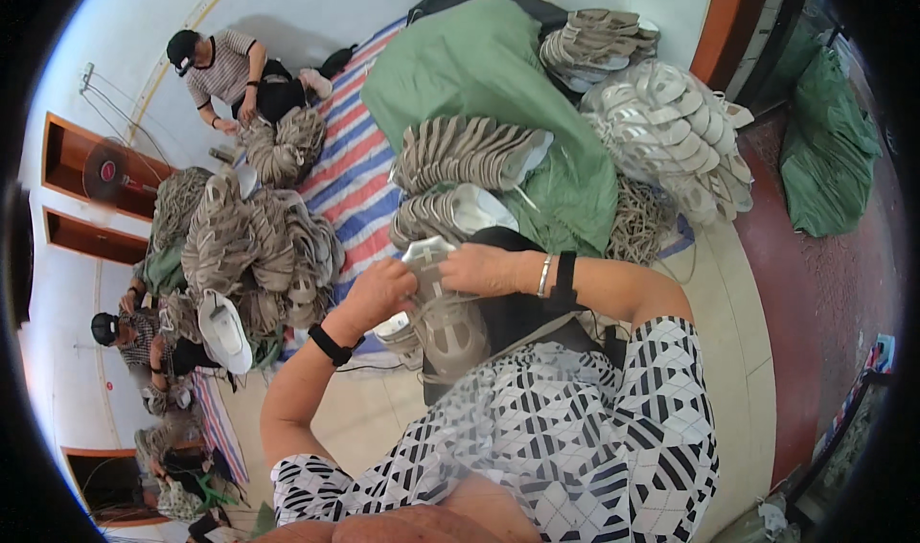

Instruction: The person sits on the floor and laces a beige sneaker by hand. They repeatedly thread the laces through the eyelets, pull them tight, and adjust the fit. The task is performed on a single shoe while surrounded by piles of similar footwear.

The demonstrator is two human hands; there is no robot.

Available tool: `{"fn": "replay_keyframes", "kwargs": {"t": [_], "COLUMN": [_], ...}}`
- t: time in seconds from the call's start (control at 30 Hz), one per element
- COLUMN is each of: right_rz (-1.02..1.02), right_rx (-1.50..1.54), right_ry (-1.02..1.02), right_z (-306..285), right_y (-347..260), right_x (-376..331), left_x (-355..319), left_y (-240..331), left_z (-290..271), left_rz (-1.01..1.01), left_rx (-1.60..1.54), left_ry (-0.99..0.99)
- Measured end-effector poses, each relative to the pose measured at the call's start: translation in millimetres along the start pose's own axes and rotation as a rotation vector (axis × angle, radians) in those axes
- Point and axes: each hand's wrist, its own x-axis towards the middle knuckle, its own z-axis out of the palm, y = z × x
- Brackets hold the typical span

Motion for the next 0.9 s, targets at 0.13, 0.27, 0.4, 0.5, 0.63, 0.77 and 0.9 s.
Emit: {"fn": "replay_keyframes", "kwargs": {"t": [0.13, 0.27, 0.4, 0.5, 0.63, 0.77, 0.9], "right_rz": [0.123, 0.218, 0.325, 0.338, 0.404, 0.442, 0.605], "right_rx": [0.166, 0.261, 0.199, 0.202, 0.223, 0.222, 0.253], "right_ry": [-0.133, -0.458, -0.474, -0.533, -0.427, -0.272, -0.052], "right_z": [3, 0, 4, -5, 9, 20, 25], "right_y": [-2, 5, -6, -7, -8, -18, -26], "right_x": [11, 31, 44, 44, 35, 29, 20], "left_x": [-3, 1, 4, 0, -6, -8, -8], "left_y": [-6, 12, 12, 19, 17, 11, 9], "left_z": [4, 6, 18, 13, 11, 32, 40], "left_rz": [0.101, -0.112, -0.421, -0.447, -0.325, -0.341, -0.585], "left_rx": [0.078, -0.072, -0.319, -0.260, -0.291, -0.397, -1.173], "left_ry": [-0.111, -0.213, -0.190, -0.194, -0.163, -0.020, 0.282]}}
